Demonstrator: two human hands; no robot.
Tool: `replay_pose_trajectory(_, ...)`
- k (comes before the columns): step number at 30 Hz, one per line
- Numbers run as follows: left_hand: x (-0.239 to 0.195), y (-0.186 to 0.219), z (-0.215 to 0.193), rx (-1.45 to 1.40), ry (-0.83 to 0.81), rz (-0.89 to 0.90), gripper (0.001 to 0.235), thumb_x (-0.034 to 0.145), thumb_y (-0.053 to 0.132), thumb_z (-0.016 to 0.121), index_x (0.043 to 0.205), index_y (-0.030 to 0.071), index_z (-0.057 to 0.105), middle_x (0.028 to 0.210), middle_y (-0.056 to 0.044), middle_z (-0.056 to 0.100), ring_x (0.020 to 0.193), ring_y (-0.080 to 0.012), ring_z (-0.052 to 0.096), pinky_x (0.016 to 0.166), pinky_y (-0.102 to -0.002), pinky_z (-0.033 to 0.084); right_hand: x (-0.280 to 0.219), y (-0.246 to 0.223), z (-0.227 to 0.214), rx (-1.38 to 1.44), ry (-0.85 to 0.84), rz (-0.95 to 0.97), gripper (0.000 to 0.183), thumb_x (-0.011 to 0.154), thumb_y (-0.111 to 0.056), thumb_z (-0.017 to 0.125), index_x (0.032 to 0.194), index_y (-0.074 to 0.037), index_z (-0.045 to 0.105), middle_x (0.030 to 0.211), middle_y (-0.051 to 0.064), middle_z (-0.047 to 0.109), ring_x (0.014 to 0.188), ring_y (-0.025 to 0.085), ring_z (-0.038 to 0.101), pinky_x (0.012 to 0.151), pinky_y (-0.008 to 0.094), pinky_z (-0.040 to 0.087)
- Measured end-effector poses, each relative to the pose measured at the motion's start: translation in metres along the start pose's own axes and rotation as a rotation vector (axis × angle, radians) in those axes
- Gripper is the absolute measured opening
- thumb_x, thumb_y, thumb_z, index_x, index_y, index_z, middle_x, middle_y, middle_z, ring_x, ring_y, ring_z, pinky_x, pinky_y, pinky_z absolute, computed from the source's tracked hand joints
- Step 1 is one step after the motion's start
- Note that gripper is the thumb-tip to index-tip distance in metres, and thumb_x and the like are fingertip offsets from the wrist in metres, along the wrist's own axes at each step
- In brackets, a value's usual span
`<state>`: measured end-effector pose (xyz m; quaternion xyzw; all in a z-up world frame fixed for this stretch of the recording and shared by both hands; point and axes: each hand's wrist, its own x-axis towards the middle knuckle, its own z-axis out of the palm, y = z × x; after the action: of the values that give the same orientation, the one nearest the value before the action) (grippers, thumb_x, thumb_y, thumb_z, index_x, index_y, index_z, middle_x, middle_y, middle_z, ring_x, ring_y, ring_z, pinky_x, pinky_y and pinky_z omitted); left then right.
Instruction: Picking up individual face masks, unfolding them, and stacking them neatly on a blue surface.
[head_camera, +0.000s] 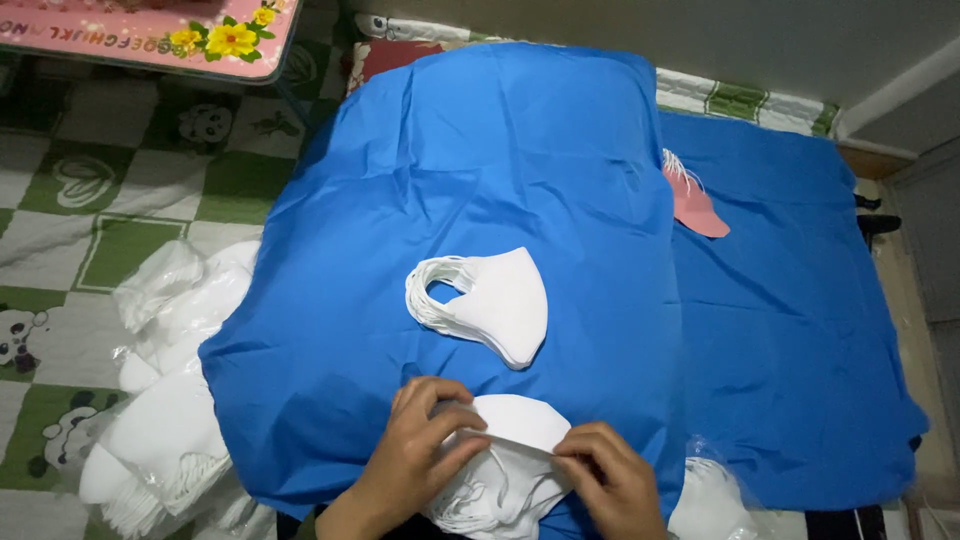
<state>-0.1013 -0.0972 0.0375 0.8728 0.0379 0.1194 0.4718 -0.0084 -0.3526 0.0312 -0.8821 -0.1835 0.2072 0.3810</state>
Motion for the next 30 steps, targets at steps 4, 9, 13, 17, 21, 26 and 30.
replay_pose_trajectory(4,0.004,0.011,-0.009,-0.172,-0.026,-0.070,0.013,0.082,0.025,0.084,0.086,0.015,0.077,0.096,0.001,0.073,0.100,-0.0177,0.065,0.095,-0.037,0.044,0.003,-0.007,-0.008,0.147,0.024,-0.078,0.003,0.078,-0.007,0.079,0.081,-0.007,0.080,0.085,0.001,0.081,0.062,0.011,0.062,0.059,0.025,0.049)
replay_pose_trajectory(9,0.022,0.036,-0.017,-0.210,-0.068,-0.040,0.009,0.089,0.019,0.076,0.089,0.011,0.074,0.082,0.000,0.073,0.069,-0.0137,0.066,0.064,-0.027,0.054,0.003,-0.038,-0.009,0.026,-0.023,-0.274,0.019,0.085,-0.011,0.072,0.100,-0.010,0.083,0.094,0.004,0.080,0.066,0.010,0.071,0.059,0.023,0.056)
replay_pose_trajectory(13,0.035,0.052,-0.028,-0.252,-0.057,-0.021,0.006,0.087,0.012,0.076,0.092,0.009,0.073,0.086,-0.002,0.073,0.067,-0.0124,0.064,0.059,-0.025,0.051,0.007,-0.059,-0.024,-0.009,0.048,-0.365,0.022,0.081,-0.008,0.074,0.101,-0.010,0.083,0.090,0.004,0.080,0.068,0.009,0.075,0.062,0.022,0.060)
replay_pose_trajectory(17,0.037,0.048,-0.039,-0.194,-0.071,-0.008,0.024,0.076,0.005,0.072,0.098,0.013,0.072,0.096,0.001,0.074,0.090,-0.0169,0.070,0.085,-0.031,0.053,0.005,-0.058,-0.047,-0.130,0.088,-0.529,0.029,0.080,-0.006,0.074,0.109,-0.011,0.077,0.097,0.007,0.075,0.075,0.012,0.078,0.066,0.023,0.065)
replay_pose_trajectory(21,0.040,0.040,-0.056,-0.222,-0.059,-0.017,0.026,0.072,0.002,0.068,0.097,0.009,0.074,0.095,-0.001,0.074,0.085,-0.0163,0.068,0.077,-0.030,0.053,0.003,-0.065,-0.065,-0.191,0.144,-0.415,0.034,0.080,-0.007,0.070,0.111,-0.018,0.077,0.103,0.005,0.077,0.074,0.008,0.078,0.060,0.021,0.063)
replay_pose_trajectory(26,0.052,0.022,-0.075,-0.614,-0.048,-0.338,0.018,0.083,0.004,0.071,0.099,0.004,0.078,0.093,-0.008,0.081,0.085,-0.0161,0.075,0.082,-0.029,0.060,0.033,-0.089,-0.055,0.017,0.277,-0.187,0.029,0.082,-0.005,0.069,0.111,-0.004,0.077,0.090,0.008,0.080,0.059,0.012,0.066,0.050,0.025,0.052)
replay_pose_trajectory(30,0.083,0.021,-0.086,-0.856,0.094,-0.377,0.038,0.092,0.009,0.065,0.126,-0.007,0.065,0.098,-0.017,0.068,0.077,-0.0187,0.071,0.077,-0.030,0.064,0.070,-0.090,-0.033,0.291,0.263,-0.126,0.056,0.089,-0.008,0.067,0.143,0.002,0.057,0.076,0.009,0.068,0.055,0.012,0.055,0.045,0.022,0.041)
